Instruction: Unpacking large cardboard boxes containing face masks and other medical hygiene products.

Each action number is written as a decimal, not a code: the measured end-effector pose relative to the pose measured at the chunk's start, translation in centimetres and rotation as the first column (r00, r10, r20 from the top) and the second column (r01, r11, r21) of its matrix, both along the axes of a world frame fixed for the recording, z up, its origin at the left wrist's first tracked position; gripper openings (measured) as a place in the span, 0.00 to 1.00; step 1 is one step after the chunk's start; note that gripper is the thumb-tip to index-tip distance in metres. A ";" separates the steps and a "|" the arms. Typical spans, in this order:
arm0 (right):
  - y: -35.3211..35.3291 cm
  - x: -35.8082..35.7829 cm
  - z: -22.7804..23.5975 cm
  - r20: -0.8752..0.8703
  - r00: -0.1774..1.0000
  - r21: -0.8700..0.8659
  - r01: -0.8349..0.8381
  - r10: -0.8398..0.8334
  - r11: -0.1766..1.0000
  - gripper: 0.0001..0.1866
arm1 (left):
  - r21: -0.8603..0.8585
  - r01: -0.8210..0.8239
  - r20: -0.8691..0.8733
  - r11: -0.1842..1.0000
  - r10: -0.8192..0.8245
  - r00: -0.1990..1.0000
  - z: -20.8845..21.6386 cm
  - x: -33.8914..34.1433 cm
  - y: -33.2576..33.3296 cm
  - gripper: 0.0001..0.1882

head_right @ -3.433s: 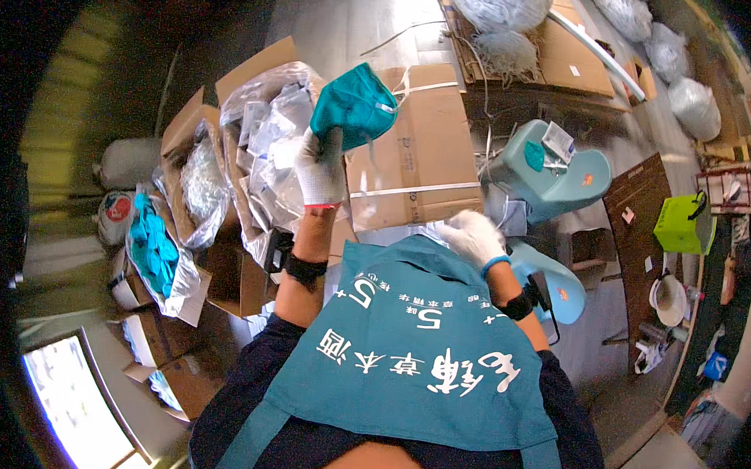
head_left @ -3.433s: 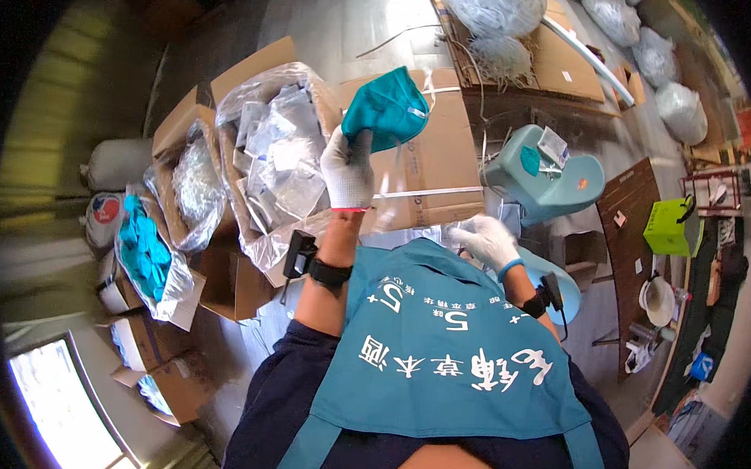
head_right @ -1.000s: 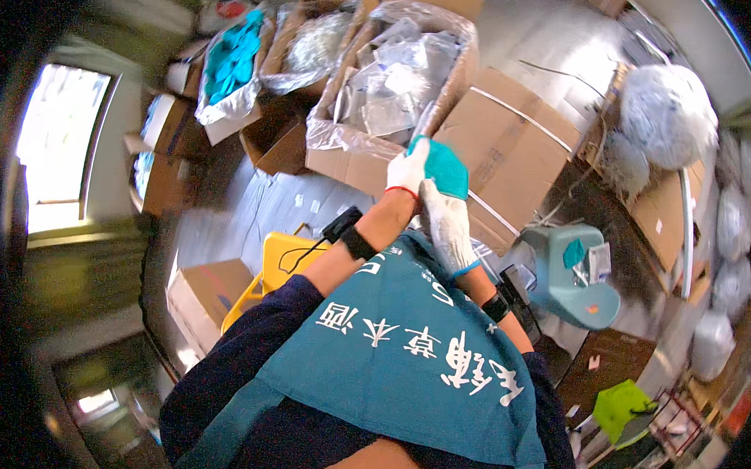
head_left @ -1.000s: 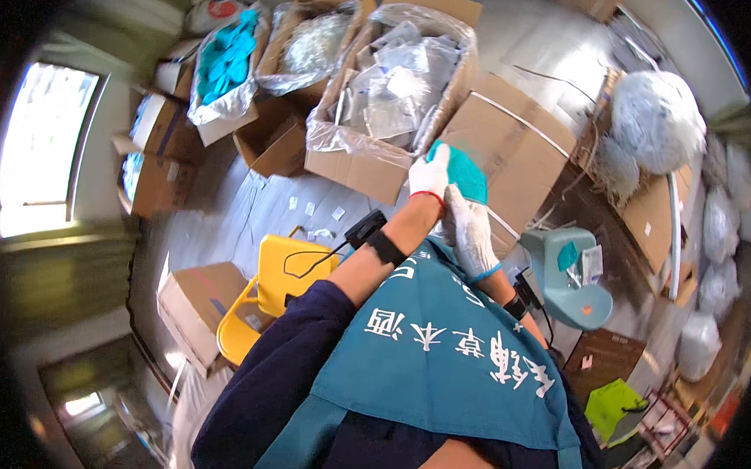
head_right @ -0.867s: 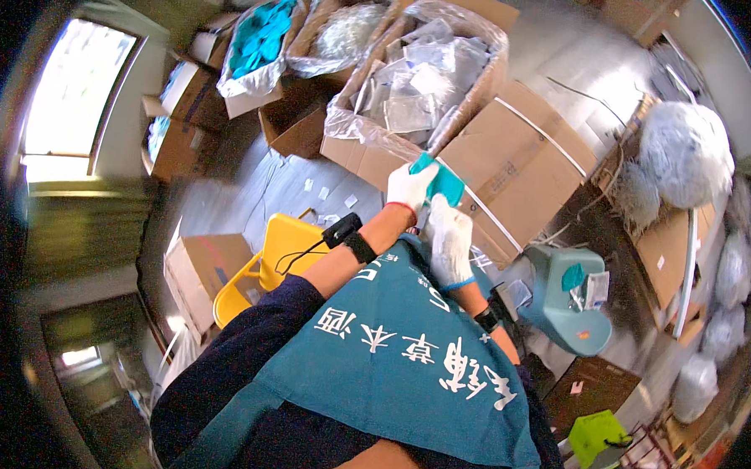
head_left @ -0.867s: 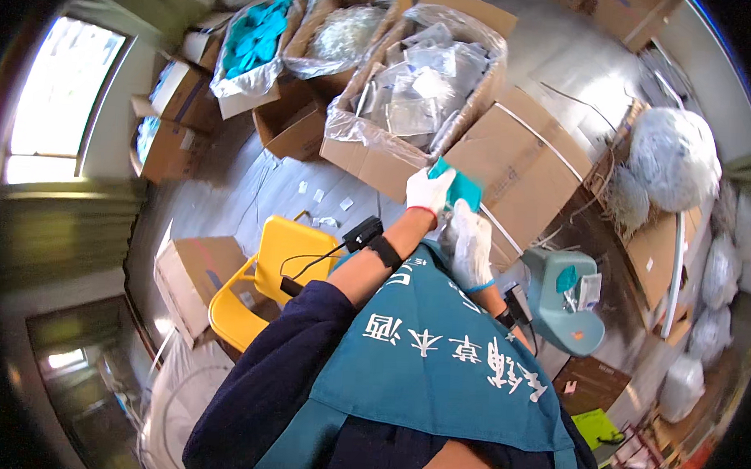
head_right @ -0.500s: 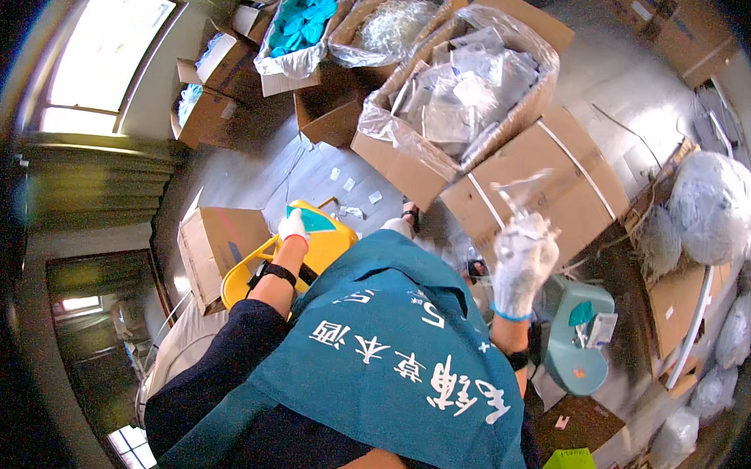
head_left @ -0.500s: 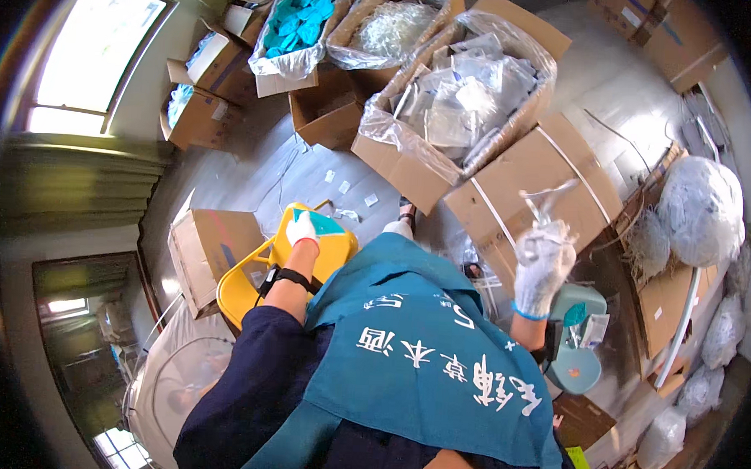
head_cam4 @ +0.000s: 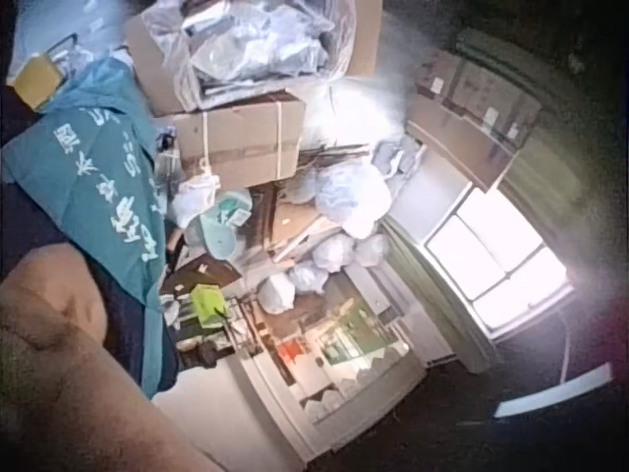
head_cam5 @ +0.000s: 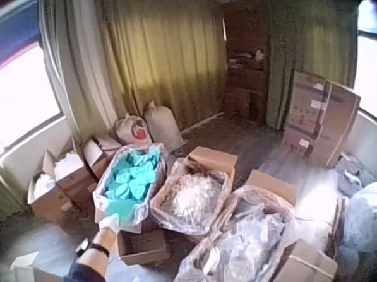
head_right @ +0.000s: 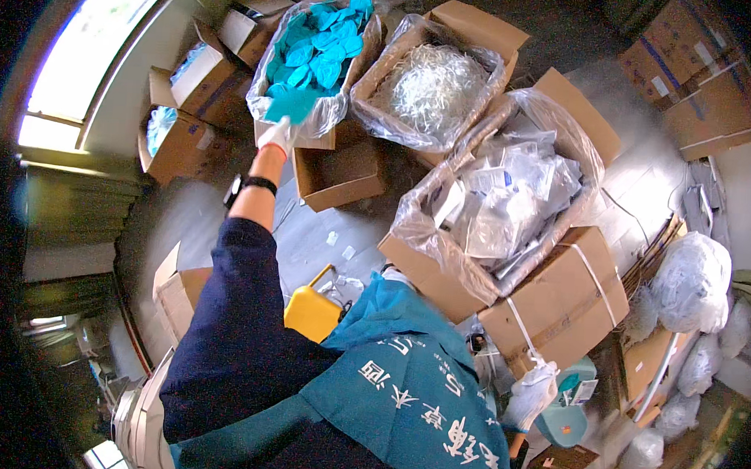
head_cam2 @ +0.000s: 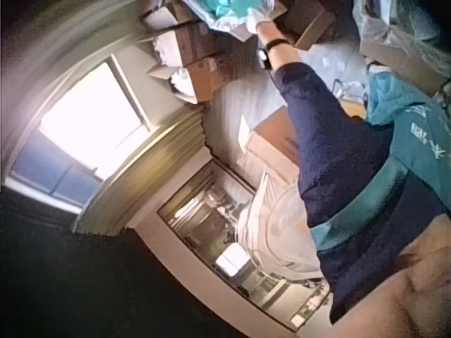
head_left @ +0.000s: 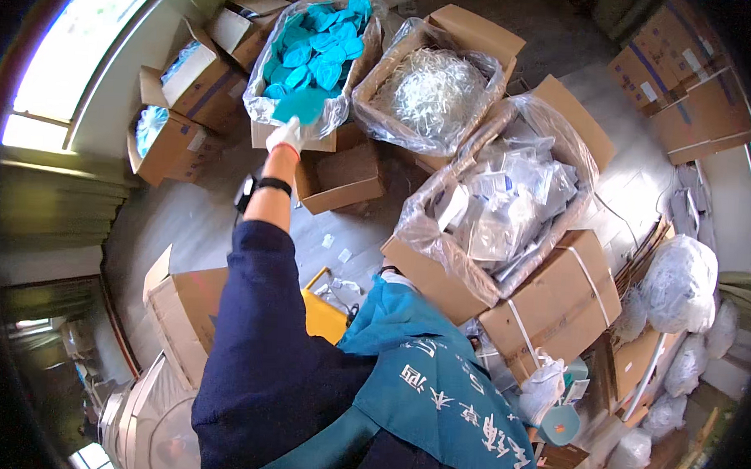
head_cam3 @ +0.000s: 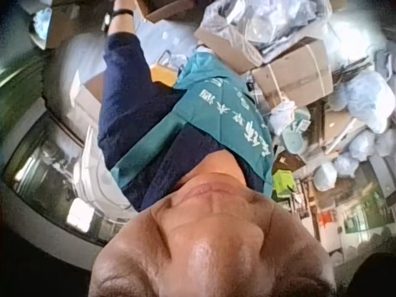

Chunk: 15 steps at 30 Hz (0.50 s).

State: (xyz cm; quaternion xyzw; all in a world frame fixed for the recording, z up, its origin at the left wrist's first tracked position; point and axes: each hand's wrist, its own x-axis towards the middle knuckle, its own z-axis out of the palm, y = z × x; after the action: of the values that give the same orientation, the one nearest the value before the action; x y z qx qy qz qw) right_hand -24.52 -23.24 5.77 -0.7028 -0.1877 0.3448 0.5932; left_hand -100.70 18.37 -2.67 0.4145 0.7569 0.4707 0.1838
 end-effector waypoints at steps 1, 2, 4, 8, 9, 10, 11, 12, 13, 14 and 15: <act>3.3 -5.2 5.5 -0.138 0.987 -0.104 0.066 -0.080 0.992 0.14 | 0.136 -0.230 0.815 0.964 0.023 0.578 -2.5 4.2 4.2 0.31; 4.8 -9.2 8.8 -0.256 0.941 -0.203 0.170 -0.220 0.964 0.13 | -0.061 -0.032 0.741 0.998 0.067 0.668 -2.2 11.2 7.8 0.39; 6.1 -9.8 8.3 -0.436 0.899 -0.056 0.018 -0.041 0.998 0.12 | -0.268 -0.258 0.023 0.928 0.274 0.962 0.1 13.0 9.8 0.26; 16.0 -15.5 9.4 -0.665 0.742 -0.133 -0.004 -0.086 0.991 0.16 | -0.001 0.743 0.006 0.670 -0.743 0.670 6.4 28.4 4.8 0.16; 19.0 -18.8 12.3 -0.685 0.728 -0.105 -0.106 0.006 0.989 0.14 | 0.147 0.912 0.240 0.383 -0.908 0.342 6.6 31.9 3.4 0.23; 20.5 -19.3 11.7 -0.662 0.740 -0.041 -0.199 0.122 0.979 0.11 | 0.367 0.885 0.698 0.288 -0.713 -0.058 8.7 36.1 1.2 0.32; 22.9 -20.7 13.0 -0.617 0.768 -0.108 -0.298 0.171 0.949 0.10 | 0.444 0.890 0.734 0.103 -0.613 -0.295 7.5 38.2 0.1 0.43; 22.5 -19.4 11.8 -0.537 0.743 0.105 -0.411 0.399 0.906 0.11 | 0.469 0.883 0.810 -0.020 -0.389 -0.439 11.0 39.7 -1.5 0.47; 23.7 -19.6 12.3 -0.441 0.809 0.059 -0.406 0.389 0.912 0.12 | 0.470 0.880 0.812 -0.061 -0.361 -0.459 10.3 40.4 -2.8 0.49; 25.0 -19.8 13.5 -0.513 0.738 0.152 -0.425 0.438 0.893 0.12 | 0.473 0.874 0.808 -0.107 -0.344 -0.479 9.6 41.1 -3.1 0.52; 25.9 -19.7 14.4 -0.569 0.733 0.147 -0.357 0.374 0.923 0.13 | 0.442 0.891 0.840 -0.102 -0.300 -0.452 11.5 40.9 -3.5 0.55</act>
State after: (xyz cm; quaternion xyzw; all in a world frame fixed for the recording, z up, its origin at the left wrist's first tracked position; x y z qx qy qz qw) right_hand -44.27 2.67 20.19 -0.5027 -0.1345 0.6514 0.5522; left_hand -59.79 14.84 8.86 0.4048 0.0897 0.0707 0.9072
